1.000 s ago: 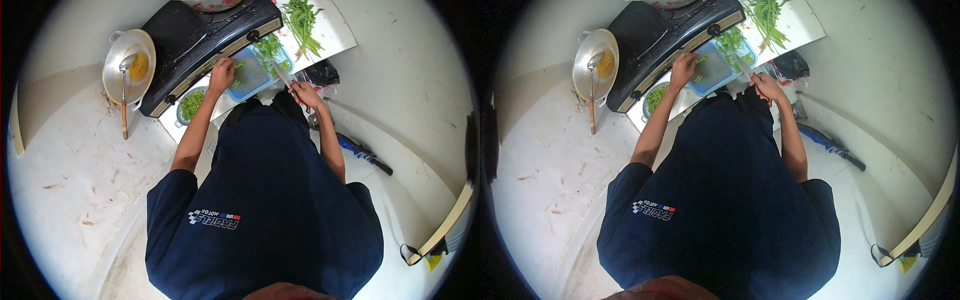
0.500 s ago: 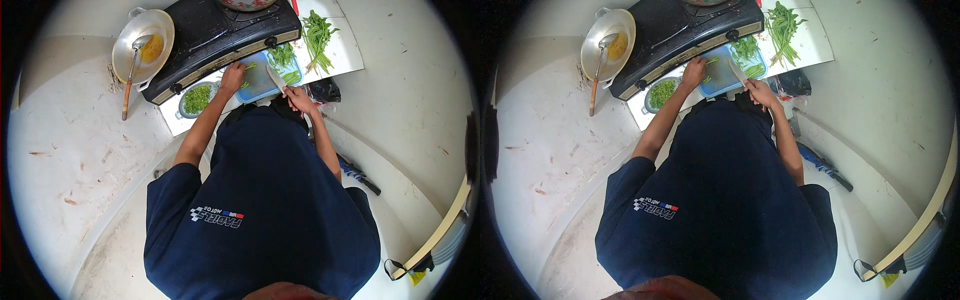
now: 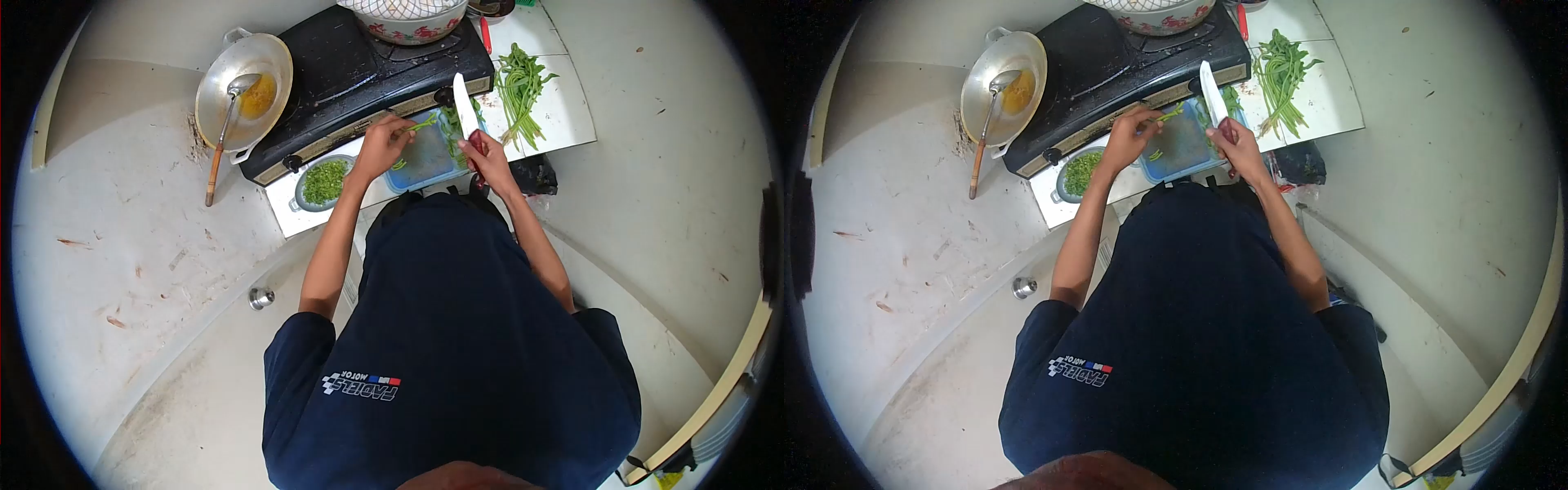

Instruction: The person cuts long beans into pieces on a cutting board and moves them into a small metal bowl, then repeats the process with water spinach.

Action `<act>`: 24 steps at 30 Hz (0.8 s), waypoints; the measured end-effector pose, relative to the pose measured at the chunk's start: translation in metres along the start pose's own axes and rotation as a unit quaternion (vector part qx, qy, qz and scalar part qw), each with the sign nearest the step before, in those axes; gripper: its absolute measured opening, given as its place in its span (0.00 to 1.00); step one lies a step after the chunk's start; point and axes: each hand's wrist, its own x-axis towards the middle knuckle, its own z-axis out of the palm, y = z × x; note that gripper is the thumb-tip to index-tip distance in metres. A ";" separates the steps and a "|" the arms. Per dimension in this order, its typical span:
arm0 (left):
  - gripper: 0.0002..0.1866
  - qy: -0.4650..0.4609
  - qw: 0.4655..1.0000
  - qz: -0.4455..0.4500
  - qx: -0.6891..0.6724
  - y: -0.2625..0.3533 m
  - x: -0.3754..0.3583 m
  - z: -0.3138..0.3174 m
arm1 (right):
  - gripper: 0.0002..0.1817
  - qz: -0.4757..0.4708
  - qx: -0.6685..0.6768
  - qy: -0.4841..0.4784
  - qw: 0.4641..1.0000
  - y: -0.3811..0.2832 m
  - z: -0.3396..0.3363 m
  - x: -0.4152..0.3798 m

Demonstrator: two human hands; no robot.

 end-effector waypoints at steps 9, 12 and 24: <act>0.13 0.003 0.978 -0.080 -0.194 0.029 -0.013 0.048 | 0.21 -0.081 0.019 -0.069 0.994 -0.044 -0.011 0.019; 0.13 0.015 0.977 -0.101 -0.188 0.039 -0.017 0.057 | 0.18 -0.077 0.000 -0.070 0.995 -0.039 -0.018 0.023; 0.20 0.009 0.940 -0.159 -0.301 0.062 -0.031 0.073 | 0.13 -0.071 0.005 -0.092 0.993 -0.031 -0.045 0.034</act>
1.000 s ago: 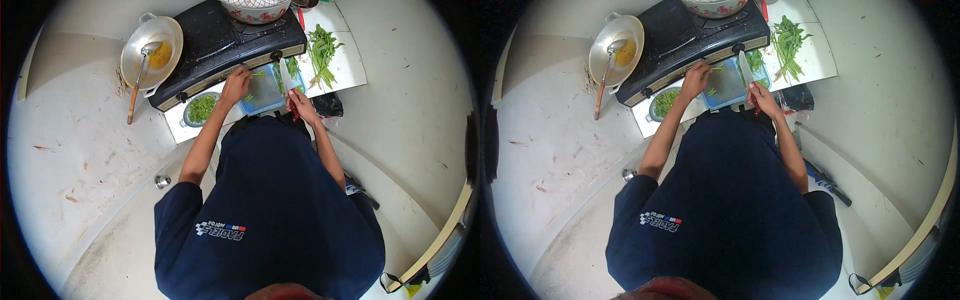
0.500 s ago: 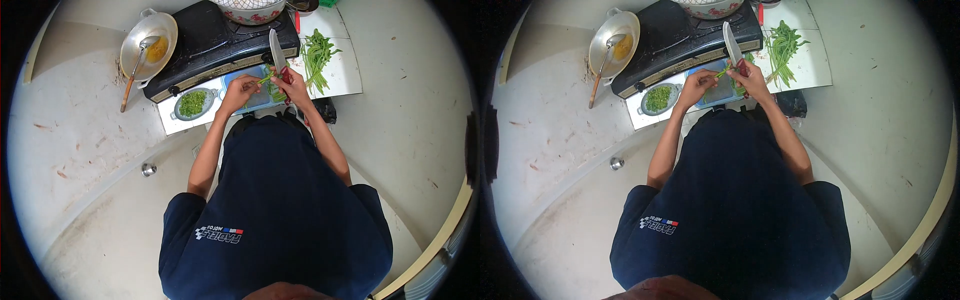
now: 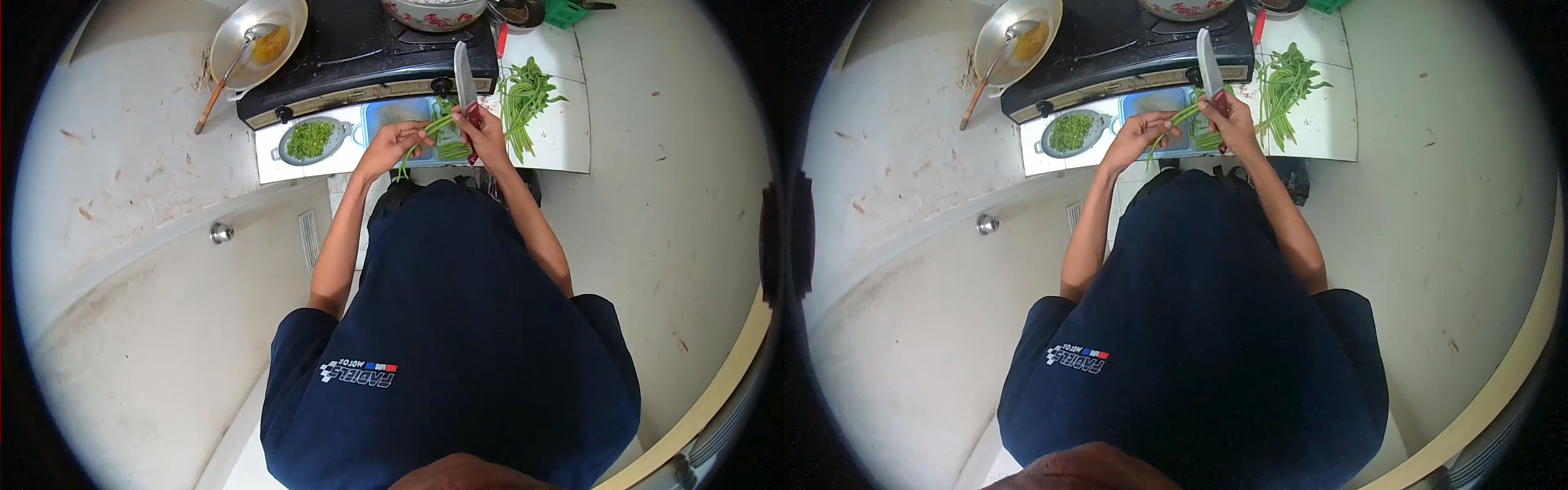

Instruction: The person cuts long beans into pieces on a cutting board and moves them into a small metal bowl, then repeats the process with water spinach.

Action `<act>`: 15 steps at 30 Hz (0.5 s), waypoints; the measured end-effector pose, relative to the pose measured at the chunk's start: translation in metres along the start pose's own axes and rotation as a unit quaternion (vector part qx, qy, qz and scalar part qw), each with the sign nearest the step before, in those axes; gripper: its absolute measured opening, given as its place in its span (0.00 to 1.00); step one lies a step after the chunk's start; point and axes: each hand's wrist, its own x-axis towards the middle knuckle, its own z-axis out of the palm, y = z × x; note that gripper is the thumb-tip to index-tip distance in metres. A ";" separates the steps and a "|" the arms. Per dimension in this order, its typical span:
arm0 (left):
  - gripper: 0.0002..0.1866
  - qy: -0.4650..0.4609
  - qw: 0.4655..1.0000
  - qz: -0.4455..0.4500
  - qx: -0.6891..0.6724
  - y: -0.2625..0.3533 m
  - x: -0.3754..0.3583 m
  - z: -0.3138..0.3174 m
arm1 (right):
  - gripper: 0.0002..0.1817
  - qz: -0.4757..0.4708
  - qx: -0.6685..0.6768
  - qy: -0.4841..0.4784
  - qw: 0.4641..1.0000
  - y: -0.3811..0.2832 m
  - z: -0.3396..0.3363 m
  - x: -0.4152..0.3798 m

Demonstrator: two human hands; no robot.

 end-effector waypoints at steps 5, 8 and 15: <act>0.17 -0.020 0.994 -0.029 -0.102 -0.031 -0.010 -0.012 | 0.11 0.009 0.030 -0.020 0.999 0.000 -0.011 0.006; 0.15 -0.010 0.985 -0.046 -0.166 -0.048 -0.018 -0.015 | 0.11 0.009 0.002 -0.049 0.999 0.004 -0.014 0.011; 0.08 0.081 0.991 -0.019 -0.106 -0.063 -0.031 -0.020 | 0.15 0.042 -0.052 -0.114 0.991 0.025 -0.012 0.022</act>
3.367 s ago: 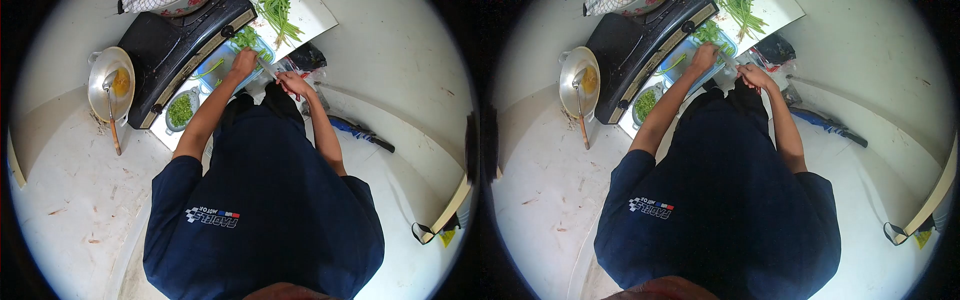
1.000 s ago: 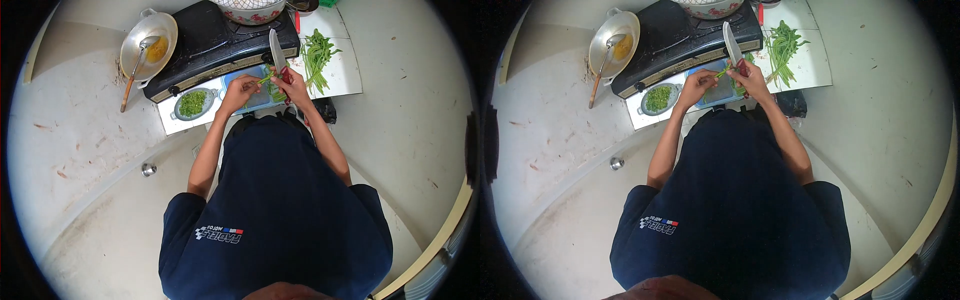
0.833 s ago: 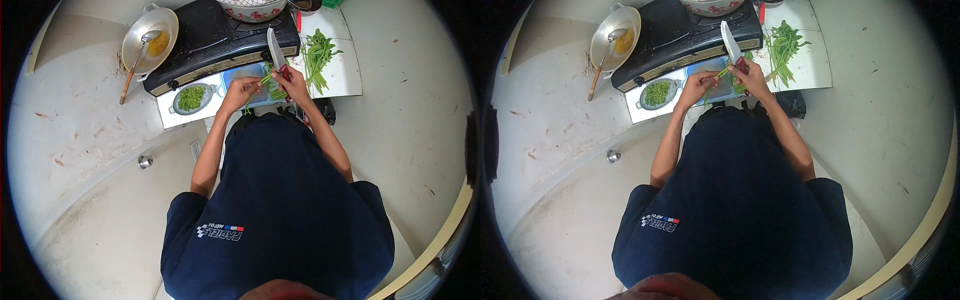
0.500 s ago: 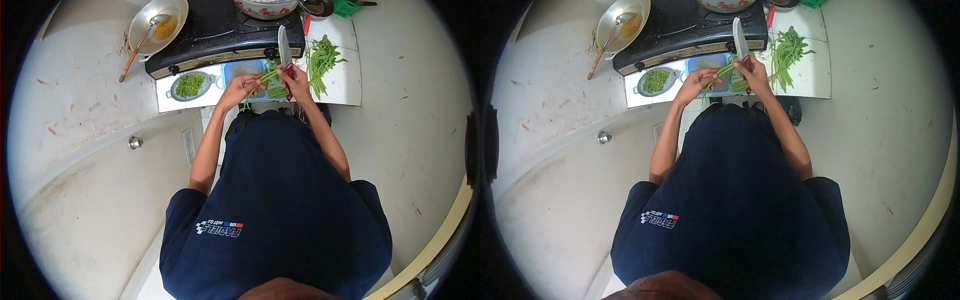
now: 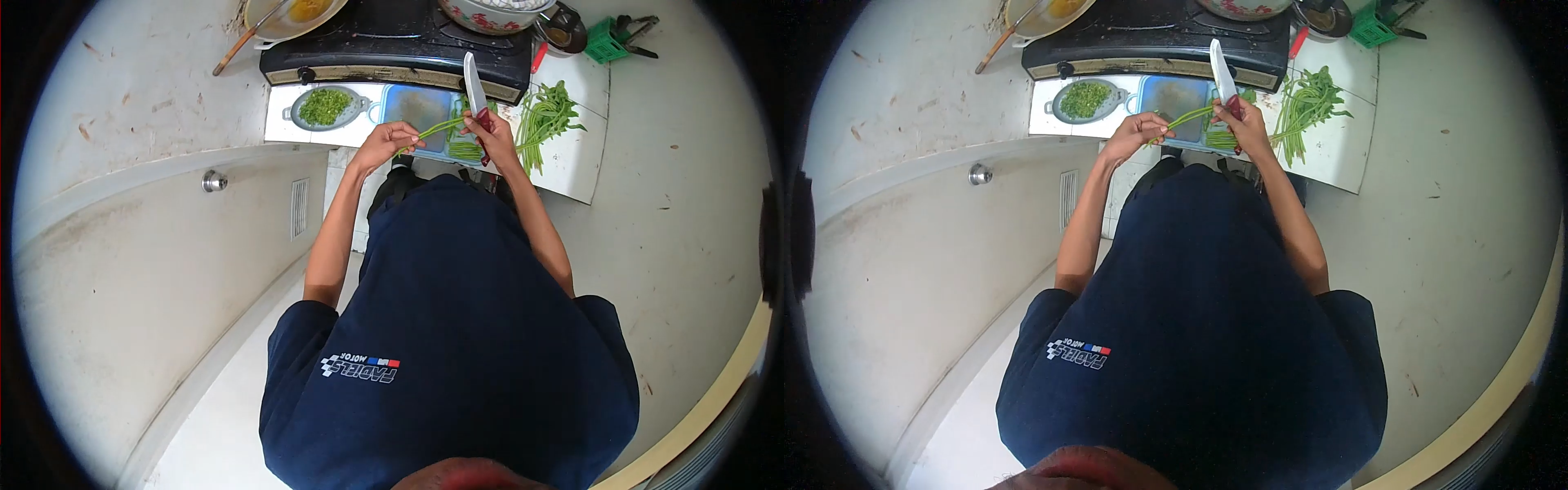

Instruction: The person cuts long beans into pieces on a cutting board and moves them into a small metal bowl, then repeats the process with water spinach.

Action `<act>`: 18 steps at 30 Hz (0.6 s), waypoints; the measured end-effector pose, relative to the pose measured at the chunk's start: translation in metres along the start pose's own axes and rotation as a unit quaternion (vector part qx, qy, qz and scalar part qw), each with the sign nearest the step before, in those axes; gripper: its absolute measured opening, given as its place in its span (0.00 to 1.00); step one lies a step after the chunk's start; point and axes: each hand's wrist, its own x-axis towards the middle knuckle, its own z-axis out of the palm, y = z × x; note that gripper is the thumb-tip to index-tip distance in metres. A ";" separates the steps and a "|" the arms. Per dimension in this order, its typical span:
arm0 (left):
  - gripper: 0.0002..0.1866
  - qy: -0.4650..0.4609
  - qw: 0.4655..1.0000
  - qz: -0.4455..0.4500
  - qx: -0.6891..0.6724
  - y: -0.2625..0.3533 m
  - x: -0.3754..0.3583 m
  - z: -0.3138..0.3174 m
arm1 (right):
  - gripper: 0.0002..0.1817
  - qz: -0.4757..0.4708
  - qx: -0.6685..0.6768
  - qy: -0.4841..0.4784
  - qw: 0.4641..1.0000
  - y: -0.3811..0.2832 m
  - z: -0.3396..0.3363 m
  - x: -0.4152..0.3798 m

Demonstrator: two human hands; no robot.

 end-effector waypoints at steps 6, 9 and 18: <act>0.06 0.075 0.989 0.074 0.105 -0.026 0.019 -0.021 | 0.17 0.032 -0.050 0.014 0.998 0.036 -0.005 0.007; 0.06 0.117 0.941 0.104 0.299 -0.028 0.029 -0.024 | 0.17 0.053 -0.061 0.050 0.995 0.053 -0.006 0.001; 0.06 -0.002 0.828 0.243 0.505 -0.063 0.060 -0.053 | 0.11 0.087 -0.059 0.067 0.992 0.088 0.024 -0.034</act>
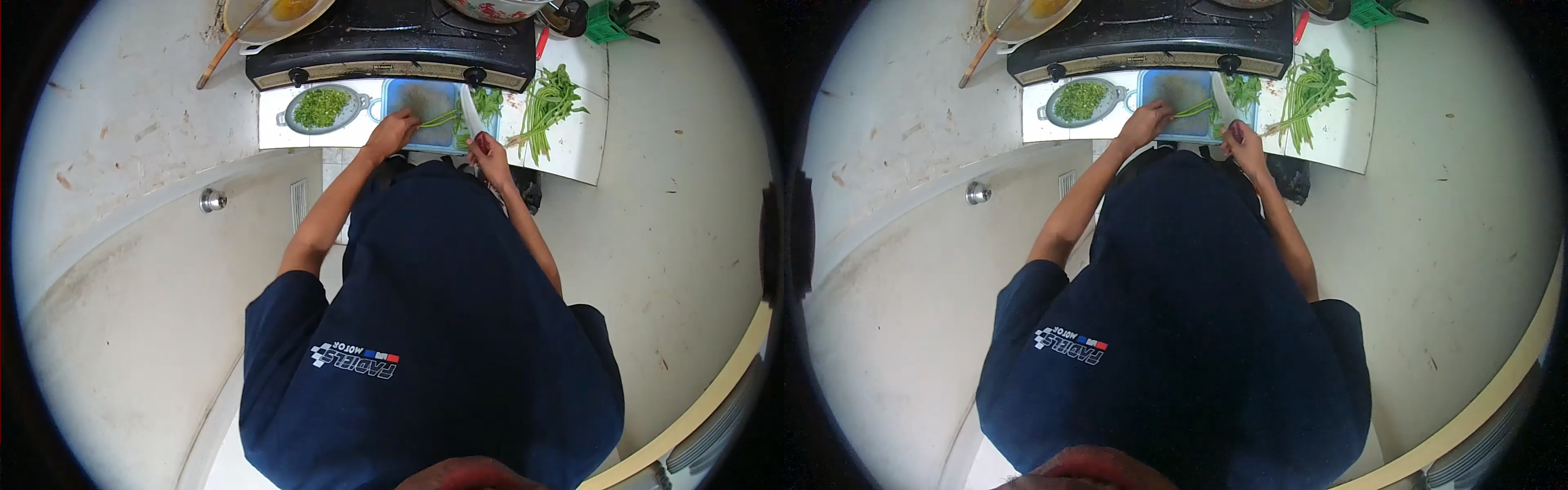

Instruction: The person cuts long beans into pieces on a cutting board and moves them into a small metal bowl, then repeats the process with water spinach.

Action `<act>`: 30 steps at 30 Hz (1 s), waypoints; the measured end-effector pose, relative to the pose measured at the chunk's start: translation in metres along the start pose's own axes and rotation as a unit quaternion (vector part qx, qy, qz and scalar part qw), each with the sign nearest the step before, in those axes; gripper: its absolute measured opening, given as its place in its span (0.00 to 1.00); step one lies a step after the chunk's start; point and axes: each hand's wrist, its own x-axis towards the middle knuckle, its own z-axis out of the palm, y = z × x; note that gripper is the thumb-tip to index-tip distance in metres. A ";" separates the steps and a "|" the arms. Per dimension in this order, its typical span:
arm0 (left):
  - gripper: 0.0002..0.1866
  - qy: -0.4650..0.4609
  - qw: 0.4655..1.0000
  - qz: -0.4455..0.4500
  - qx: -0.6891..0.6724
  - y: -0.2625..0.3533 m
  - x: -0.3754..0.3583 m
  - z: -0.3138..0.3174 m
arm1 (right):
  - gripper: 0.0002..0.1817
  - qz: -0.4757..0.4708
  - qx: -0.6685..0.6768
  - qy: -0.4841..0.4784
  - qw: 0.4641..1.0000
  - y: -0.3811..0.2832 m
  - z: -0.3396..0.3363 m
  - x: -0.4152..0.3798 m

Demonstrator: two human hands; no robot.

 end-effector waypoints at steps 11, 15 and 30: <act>0.08 -0.065 0.996 0.028 0.046 -0.014 -0.004 0.005 | 0.16 -0.003 -0.154 0.147 0.977 0.022 0.062 -0.037; 0.11 -0.064 0.996 0.049 0.049 -0.019 -0.006 0.006 | 0.15 0.045 -0.187 0.206 0.960 0.013 0.066 -0.042; 0.09 -0.017 0.999 0.031 0.021 -0.014 -0.005 0.008 | 0.17 -0.020 -0.268 0.184 0.945 0.013 0.112 -0.067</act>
